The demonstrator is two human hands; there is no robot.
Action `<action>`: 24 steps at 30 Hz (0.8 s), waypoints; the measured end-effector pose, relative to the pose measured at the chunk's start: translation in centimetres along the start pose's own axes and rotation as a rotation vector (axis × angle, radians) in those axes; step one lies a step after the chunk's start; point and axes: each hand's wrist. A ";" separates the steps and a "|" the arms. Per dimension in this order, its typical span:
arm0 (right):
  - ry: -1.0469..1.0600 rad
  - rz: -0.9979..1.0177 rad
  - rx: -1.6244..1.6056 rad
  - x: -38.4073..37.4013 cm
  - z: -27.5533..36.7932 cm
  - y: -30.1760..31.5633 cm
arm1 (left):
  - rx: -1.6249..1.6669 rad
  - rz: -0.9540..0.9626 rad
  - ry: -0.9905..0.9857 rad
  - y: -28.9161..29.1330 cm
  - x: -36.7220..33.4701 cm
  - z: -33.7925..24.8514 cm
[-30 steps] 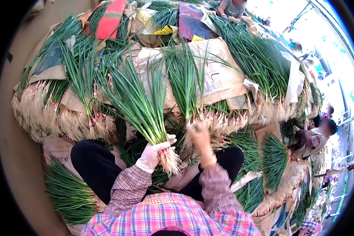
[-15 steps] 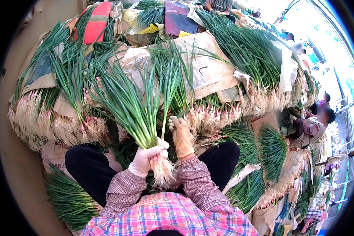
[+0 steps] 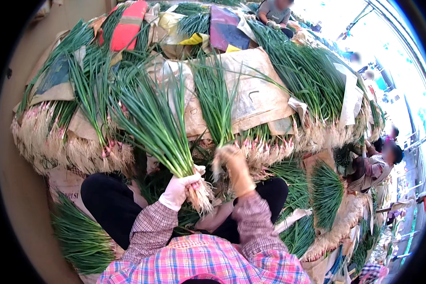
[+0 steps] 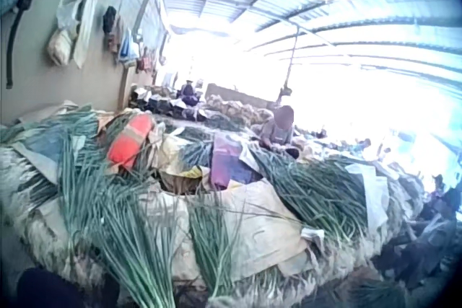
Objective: The person cleans green onions by hand, peeling off the outer skin of the bulbs one bundle at a time and placing the cleaned onions on a nearby pile.
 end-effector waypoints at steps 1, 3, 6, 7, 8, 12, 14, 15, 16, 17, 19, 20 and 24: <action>0.027 0.071 -0.038 1.9 -2.0 -1.5 | -0.003 0.008 0.057 0.2 -0.2 0.3; -0.139 0.138 -0.286 3.0 -5.9 -2.9 | -0.004 -0.020 0.066 0.3 -0.4 1.0; -0.251 0.147 -0.689 1.3 -6.8 -3.7 | -0.058 -0.078 0.065 0.8 0.4 1.3; -0.149 0.249 -0.726 0.8 -7.6 -3.2 | -0.037 -0.054 0.072 1.0 0.9 1.2; -0.164 0.293 -0.680 0.8 -7.0 -3.0 | -0.005 -0.020 0.062 0.8 0.9 0.9; -0.213 0.110 -0.556 2.1 -5.5 -3.8 | -0.019 -0.016 0.057 0.8 0.8 0.7; -0.184 -0.112 -0.583 2.0 -3.8 -3.5 | -0.031 0.016 0.061 0.5 0.7 0.5; -0.161 -0.228 -0.602 2.1 -2.9 -2.9 | -0.032 0.010 0.040 0.0 0.7 0.4; -0.047 -0.232 -0.620 0.6 -5.2 -0.4 | -0.053 0.004 0.035 -0.7 1.1 0.3; 0.031 -0.237 -0.510 0.6 -5.2 -1.3 | -0.083 -0.022 0.029 -0.7 1.7 -0.1; -0.022 -0.140 -0.428 0.8 -4.8 -2.9 | -0.160 -0.010 0.062 0.2 1.2 0.6; 0.050 -0.108 -0.300 -0.1 -4.6 -3.1 | -0.155 -0.009 0.066 0.3 0.7 0.7; -0.097 -0.156 -0.471 0.4 -4.3 -5.9 | -0.106 -0.077 0.024 0.7 0.8 1.9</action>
Point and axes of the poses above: each hand's wrist, its own x-axis away from the middle knuckle, its own y-axis out of the back of the hand, z = x × y, and after that the axes turned 7 degrees about y, right-handed
